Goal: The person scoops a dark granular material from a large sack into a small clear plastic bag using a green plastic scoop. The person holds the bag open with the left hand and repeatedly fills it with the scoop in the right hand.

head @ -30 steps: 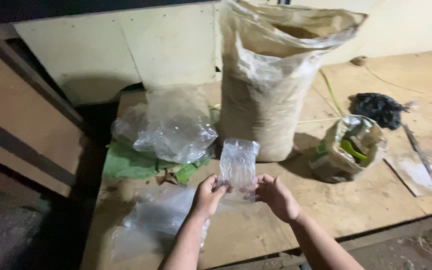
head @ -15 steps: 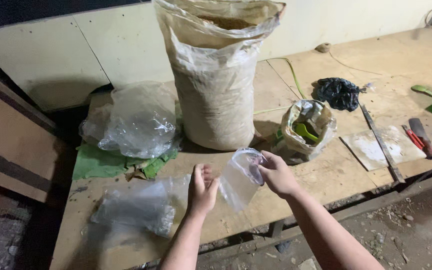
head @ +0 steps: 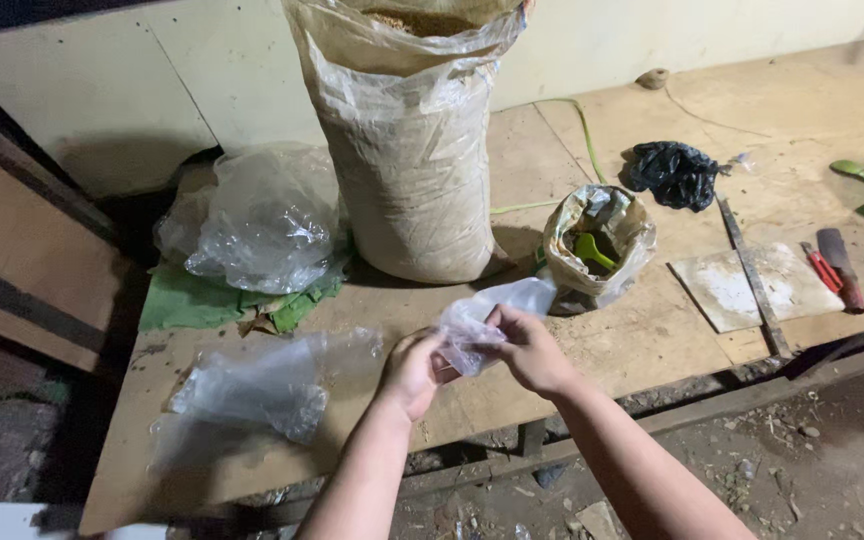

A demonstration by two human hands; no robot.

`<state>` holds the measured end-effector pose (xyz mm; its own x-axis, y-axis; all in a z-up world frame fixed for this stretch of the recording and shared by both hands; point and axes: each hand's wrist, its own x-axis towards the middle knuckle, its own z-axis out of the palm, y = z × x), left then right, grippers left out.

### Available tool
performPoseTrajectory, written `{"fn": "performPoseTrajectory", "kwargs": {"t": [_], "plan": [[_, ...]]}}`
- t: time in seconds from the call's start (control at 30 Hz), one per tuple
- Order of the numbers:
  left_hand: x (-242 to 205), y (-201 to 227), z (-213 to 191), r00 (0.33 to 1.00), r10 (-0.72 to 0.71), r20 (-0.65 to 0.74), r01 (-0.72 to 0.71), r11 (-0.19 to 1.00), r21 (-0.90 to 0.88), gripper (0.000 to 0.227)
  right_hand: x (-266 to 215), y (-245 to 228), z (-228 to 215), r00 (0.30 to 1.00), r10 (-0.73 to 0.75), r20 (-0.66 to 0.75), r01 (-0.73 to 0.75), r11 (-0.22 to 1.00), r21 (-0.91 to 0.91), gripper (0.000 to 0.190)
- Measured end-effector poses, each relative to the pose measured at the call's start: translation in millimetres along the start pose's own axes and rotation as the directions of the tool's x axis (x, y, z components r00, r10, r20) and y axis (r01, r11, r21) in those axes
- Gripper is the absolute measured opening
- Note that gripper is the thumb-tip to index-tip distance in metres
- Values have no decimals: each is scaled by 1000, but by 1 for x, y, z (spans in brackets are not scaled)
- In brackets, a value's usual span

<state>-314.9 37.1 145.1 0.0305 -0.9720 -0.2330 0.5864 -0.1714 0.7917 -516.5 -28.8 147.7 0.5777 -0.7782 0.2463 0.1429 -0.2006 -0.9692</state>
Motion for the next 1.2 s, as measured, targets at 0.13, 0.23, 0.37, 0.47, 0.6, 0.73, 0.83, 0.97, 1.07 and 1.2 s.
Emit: {"fn": "performPoseTrajectory", "kwargs": {"t": [0.13, 0.23, 0.37, 0.47, 0.6, 0.73, 0.83, 0.97, 1.07, 1.2], "plan": [[-16, -13, -8, 961, -18, 277, 83, 971, -225, 39, -19, 9, -10, 994, 91, 65, -109, 899, 424, 14], [-8, -32, -20, 910, -14, 413, 123, 963, -240, 35, -28, 13, -16, 976, 164, 141, -216, 800, 560, 22], [26, -51, -50, 928, -253, 273, 307, 935, -178, 36, -34, 27, -19, 948, 289, 136, -314, 772, 553, 18], [48, -65, -66, 935, -316, 160, 332, 940, -79, 28, -30, 35, -18, 902, 421, 95, -401, 734, 548, 18], [56, -66, -64, 911, -398, 111, 404, 914, -34, 24, -24, 35, -15, 852, 517, 87, -475, 690, 547, 18], [46, -49, -43, 891, -452, -43, 453, 892, -1, 35, -14, 22, -11, 805, 593, -12, -495, 684, 536, 28], [39, -39, -28, 920, -368, 135, 389, 901, -193, 49, -10, 8, -6, 812, 581, 54, -489, 626, 608, 35], [37, -37, -26, 918, -177, 356, 308, 881, -359, 65, -9, -4, 4, 815, 571, 100, -449, 513, 732, 42], [39, -40, -25, 917, -97, 386, 246, 901, -357, 63, -6, -3, 7, 823, 559, 103, -456, 542, 706, 46], [42, -25, -18, 989, -138, 53, 140, 990, -22, 57, 1, 20, 0, 894, 431, 124, -435, 767, 472, 37]]}}
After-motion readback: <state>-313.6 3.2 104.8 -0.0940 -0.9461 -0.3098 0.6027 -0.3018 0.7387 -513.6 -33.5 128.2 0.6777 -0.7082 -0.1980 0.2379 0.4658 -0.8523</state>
